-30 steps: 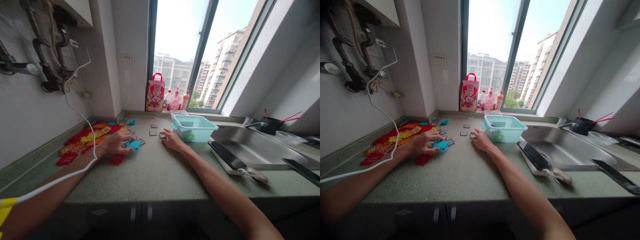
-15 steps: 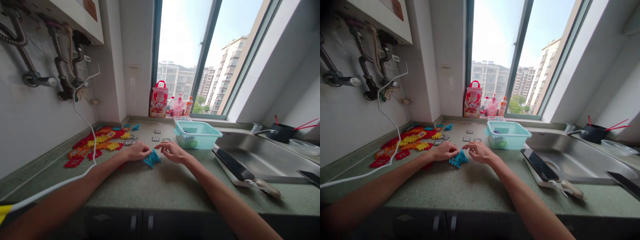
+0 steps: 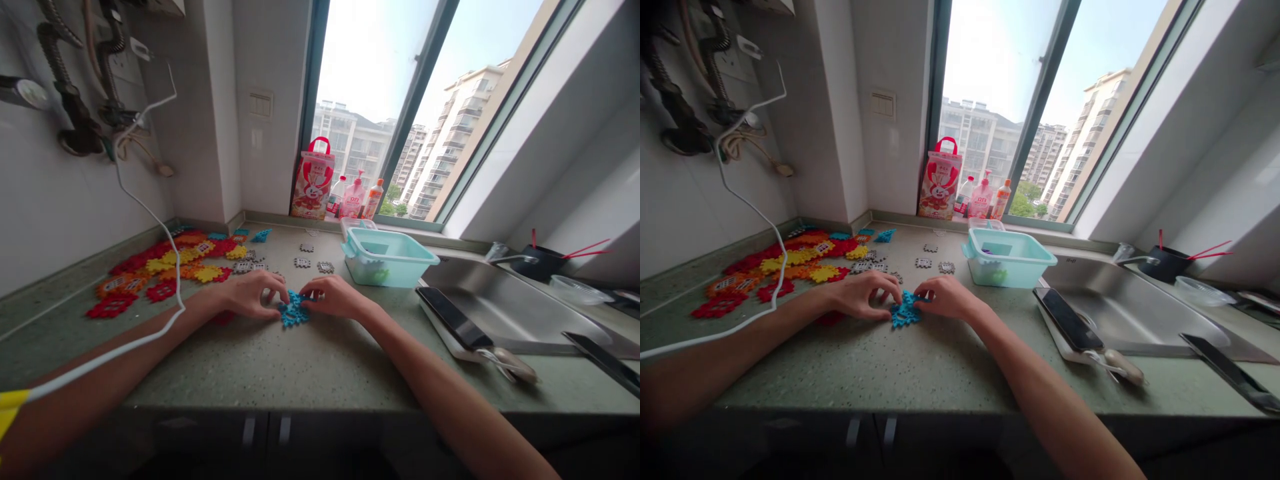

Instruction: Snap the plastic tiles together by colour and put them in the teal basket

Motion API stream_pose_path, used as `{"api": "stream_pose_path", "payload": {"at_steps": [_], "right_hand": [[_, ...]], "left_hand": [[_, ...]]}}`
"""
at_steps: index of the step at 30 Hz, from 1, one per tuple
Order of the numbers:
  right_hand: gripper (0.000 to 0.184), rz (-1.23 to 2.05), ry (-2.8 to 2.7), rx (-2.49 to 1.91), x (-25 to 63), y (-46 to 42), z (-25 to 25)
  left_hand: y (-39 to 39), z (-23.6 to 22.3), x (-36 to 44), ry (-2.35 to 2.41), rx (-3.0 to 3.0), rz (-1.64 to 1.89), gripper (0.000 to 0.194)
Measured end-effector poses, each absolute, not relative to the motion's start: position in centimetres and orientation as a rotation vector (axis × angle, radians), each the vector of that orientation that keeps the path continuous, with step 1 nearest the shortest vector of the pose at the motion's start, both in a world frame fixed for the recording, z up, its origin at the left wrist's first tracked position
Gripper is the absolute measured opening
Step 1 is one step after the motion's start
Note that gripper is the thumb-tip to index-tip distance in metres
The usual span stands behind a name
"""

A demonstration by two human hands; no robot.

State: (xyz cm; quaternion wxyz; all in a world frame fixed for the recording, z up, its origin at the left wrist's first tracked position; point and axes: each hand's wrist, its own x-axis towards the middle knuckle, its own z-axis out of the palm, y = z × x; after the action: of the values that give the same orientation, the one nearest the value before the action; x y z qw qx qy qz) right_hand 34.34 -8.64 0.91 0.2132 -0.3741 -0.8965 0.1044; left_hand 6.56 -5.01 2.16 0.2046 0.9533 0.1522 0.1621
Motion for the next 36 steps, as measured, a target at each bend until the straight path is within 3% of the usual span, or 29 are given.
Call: {"api": "stream_pose_path", "payload": {"at_steps": [9, 17, 25, 36], "right_hand": [[0.013, 0.263, -2.387, -1.071, 34.8, -7.9, 0.1], [0.025, 0.164, -2.441, -1.089, 35.3, -6.9, -0.6], [0.026, 0.195, -2.431, -1.119, 35.3, -6.8, -0.5], [0.023, -0.016, -2.509, -1.154, 34.6, -7.8, -0.2]], "left_hand": [[-5.7, 1.5, 7.5, 0.368, 2.828, 0.516, 0.021], [-5.5, 0.0, 8.1, 0.497, 2.968, 0.694, 0.031], [-5.5, -0.4, 8.3, 0.558, 2.789, 0.781, 0.025], [-6.4, -0.1, 9.6, 0.683, 2.738, 0.773, 0.01]]}}
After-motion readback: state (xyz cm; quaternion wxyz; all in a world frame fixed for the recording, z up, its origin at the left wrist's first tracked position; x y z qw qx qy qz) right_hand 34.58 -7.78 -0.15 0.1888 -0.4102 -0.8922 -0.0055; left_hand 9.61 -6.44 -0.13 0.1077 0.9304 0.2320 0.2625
